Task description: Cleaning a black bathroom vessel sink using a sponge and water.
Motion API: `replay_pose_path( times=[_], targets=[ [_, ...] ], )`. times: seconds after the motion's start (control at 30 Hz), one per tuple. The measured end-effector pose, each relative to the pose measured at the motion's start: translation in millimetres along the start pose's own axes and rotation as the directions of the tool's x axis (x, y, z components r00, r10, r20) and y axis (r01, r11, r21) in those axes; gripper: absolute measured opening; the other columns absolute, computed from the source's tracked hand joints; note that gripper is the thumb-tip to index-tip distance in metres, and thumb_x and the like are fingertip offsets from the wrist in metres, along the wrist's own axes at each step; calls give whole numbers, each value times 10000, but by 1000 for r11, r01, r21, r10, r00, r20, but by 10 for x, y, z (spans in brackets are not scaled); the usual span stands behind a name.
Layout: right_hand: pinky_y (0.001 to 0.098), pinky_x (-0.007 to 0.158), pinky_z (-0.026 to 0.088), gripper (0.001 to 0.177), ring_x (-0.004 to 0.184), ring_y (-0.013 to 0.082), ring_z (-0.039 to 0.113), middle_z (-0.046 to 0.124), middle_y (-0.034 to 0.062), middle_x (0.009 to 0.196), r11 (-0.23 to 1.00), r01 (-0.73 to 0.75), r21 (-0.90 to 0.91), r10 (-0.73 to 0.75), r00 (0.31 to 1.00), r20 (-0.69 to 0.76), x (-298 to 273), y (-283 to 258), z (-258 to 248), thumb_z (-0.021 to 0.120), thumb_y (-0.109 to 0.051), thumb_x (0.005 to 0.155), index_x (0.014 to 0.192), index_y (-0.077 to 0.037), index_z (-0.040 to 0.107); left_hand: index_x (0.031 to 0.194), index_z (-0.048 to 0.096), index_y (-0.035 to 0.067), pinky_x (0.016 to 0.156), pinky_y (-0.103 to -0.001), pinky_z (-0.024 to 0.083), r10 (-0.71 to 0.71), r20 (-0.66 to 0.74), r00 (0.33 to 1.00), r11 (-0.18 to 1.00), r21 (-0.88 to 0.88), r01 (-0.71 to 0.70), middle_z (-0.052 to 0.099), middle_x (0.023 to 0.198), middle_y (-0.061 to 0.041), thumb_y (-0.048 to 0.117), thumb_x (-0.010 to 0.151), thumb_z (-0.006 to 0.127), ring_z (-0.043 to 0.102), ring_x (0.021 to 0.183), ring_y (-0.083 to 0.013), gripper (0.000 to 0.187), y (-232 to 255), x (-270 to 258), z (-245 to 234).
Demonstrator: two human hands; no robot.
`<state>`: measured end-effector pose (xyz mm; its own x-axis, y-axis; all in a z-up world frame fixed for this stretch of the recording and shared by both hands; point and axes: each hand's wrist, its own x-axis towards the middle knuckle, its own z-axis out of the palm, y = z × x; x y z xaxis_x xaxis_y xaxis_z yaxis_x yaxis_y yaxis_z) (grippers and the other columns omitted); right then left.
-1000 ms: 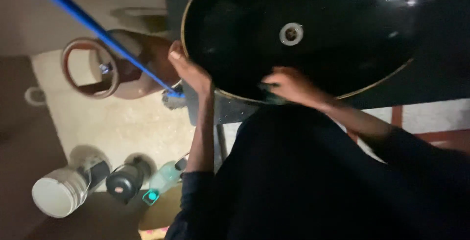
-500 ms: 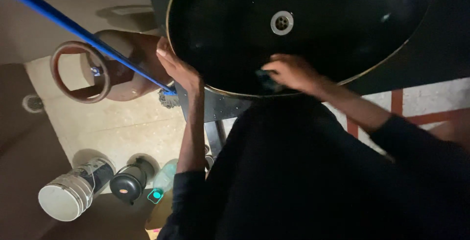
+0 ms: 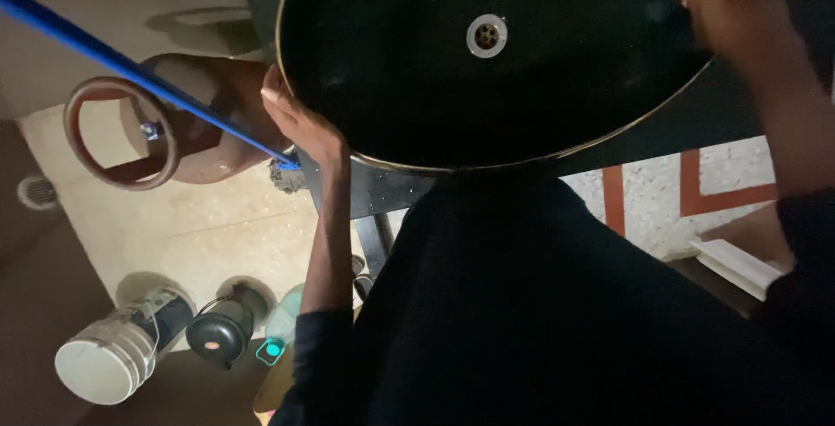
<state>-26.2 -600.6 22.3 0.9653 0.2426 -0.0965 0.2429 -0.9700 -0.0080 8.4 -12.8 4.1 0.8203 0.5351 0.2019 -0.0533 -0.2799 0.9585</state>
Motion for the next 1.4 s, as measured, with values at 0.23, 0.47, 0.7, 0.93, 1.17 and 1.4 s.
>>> replay_pose_path(
  times=[0.23,0.47,0.7,0.93,1.17,1.4],
  targets=[
    [414,969,546,294,1093,239,646,635,124,1219,990,137,-37,-131,983,127,57,-377,-36,651,-156,1052,1345,-138,673,1301,606,-28,1084,-401,457,83,42,996,995,-54,-81,649,1226,-146,578,1144,241,633,1171,-264,725,140,-14,19],
    [442,910,503,325,1060,264,605,616,104,1174,892,193,409,-298,931,209,-33,-1065,-175,696,-188,902,1226,-165,700,1351,542,-31,1087,-420,471,-84,36,996,973,-214,90,626,1276,-163,563,1113,271,609,1200,-269,695,154,-10,50],
    [420,1058,437,352,1252,213,523,529,44,1400,749,586,-310,-527,810,257,1175,234,-396,577,-250,1022,1373,-236,587,1296,577,-48,1036,-391,471,-76,-7,997,987,-143,74,651,1195,-162,631,1102,300,609,1117,-257,758,-87,28,34],
    [580,1069,390,465,1304,335,461,504,175,1479,885,419,205,-405,908,-106,1661,182,-198,538,-246,1057,1470,-32,553,1311,580,-59,987,-383,489,-119,53,992,963,-238,128,667,1144,-152,648,1080,291,629,1065,-255,798,-64,45,37],
    [436,1114,423,398,1229,268,492,545,108,1389,941,241,-236,-236,970,50,140,-151,-633,677,-335,1001,1351,-146,680,1325,575,-64,1079,-400,460,-88,48,995,979,-182,95,664,1255,-159,633,1102,263,621,1162,-262,796,75,16,30],
    [506,1070,430,369,1268,305,506,560,112,1313,988,153,24,-155,967,204,-50,-235,-313,678,-425,904,1154,-156,710,1344,540,-45,1116,-413,444,-77,13,997,991,-105,78,618,1317,-182,558,1140,278,591,1228,-283,689,8,-42,13]
  ],
)
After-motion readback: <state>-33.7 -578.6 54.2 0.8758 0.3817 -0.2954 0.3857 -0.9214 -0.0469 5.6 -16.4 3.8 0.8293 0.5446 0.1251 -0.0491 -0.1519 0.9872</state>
